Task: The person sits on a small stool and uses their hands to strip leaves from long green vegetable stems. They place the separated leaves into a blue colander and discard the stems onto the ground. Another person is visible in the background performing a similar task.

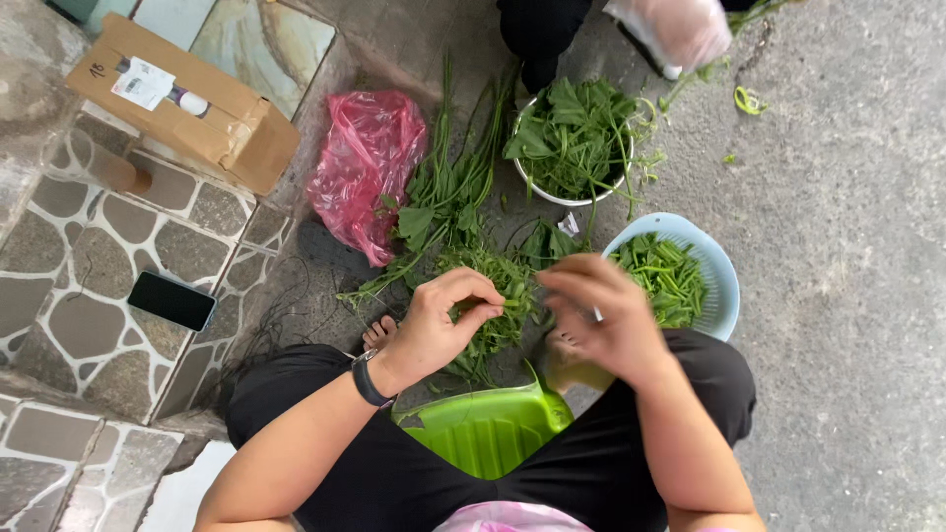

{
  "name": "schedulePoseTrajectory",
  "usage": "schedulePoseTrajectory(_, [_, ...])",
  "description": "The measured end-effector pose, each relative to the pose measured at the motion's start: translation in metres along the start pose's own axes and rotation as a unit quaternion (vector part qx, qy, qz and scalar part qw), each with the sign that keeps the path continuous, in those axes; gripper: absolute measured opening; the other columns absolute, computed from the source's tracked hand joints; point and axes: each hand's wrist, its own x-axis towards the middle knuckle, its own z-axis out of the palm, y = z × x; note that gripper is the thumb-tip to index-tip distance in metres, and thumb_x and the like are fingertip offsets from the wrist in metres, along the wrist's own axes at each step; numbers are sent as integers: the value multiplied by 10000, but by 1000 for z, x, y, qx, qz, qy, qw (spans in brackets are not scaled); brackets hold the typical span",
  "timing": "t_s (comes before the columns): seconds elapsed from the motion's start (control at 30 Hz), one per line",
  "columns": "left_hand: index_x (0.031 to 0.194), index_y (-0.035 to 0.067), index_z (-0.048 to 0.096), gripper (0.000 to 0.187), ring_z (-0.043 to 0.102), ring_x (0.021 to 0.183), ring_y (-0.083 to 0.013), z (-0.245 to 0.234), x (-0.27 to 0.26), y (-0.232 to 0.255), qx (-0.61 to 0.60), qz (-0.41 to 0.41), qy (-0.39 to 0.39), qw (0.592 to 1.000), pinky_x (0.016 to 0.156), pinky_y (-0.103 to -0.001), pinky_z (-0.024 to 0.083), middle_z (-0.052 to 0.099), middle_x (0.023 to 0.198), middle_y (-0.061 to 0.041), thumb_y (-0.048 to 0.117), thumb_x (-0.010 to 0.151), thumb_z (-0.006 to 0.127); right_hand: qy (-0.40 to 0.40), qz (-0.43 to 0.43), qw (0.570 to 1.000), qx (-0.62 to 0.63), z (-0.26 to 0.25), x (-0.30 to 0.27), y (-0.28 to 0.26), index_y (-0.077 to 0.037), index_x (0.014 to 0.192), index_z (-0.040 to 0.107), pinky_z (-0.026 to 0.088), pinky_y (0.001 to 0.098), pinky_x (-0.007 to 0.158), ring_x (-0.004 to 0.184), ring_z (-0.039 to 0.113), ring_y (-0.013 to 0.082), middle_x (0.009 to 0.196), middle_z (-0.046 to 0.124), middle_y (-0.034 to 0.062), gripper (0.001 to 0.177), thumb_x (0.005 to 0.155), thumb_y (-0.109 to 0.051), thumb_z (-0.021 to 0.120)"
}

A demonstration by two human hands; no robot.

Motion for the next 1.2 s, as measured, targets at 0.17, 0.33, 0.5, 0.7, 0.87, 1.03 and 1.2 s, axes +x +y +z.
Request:
schedulePoseTrajectory(0.17, [921,108,739,101,671,690,-167,1,-2,8,35,24,-1,999,588,-256,557,697,821,-35,16,880,746,-15,-39,998,-54,23,2,-9,-38,1013,732,598,381,724,837,716,293,976,699,117,144,873,-38,701])
schedulePoseTrajectory(0.33, [1002,91,748,107,719,767,-224,-5,-3,13,24,39,-3,999,645,-291,590,726,880,-81,44,909,725,-33,72,990,121,30,-5,1,-52,951,746,583,326,609,646,657,196,828,695,79,99,860,-35,710])
schedulePoseTrajectory(0.5, [1060,9,728,125,735,829,-332,-5,-1,4,128,66,-43,989,697,-378,614,729,926,-164,56,955,679,62,245,865,433,62,-17,26,90,809,687,602,322,582,618,616,174,718,605,154,44,813,56,660])
schedulePoseTrajectory(0.7, [1024,88,722,125,730,773,-229,-5,-3,-25,-11,-58,-1,998,724,-325,615,734,889,-101,22,951,646,118,275,827,475,79,-17,37,46,788,648,611,361,651,654,658,211,745,611,160,81,822,-25,629])
schedulePoseTrajectory(0.87, [1061,99,631,128,692,734,-138,-44,10,-6,-157,-125,154,968,707,-283,626,707,899,-62,135,1062,508,145,270,805,508,53,-13,47,15,757,603,621,348,654,631,660,209,722,571,139,112,828,-67,574])
schedulePoseTrajectory(1.03, [1340,-31,582,360,526,690,-14,-70,13,-22,-277,-180,217,919,592,-165,431,531,901,15,113,1050,424,45,161,948,270,68,-16,37,-55,761,743,539,292,680,673,661,181,808,643,117,245,919,-154,585])
schedulePoseTrajectory(1.2, [1451,-6,508,521,532,912,-92,-72,13,-39,-202,-186,144,951,794,-223,537,445,1000,-28,-81,939,445,-406,129,885,-187,109,-16,-9,-126,1559,371,473,511,1068,1359,470,387,1494,424,271,936,718,267,493])
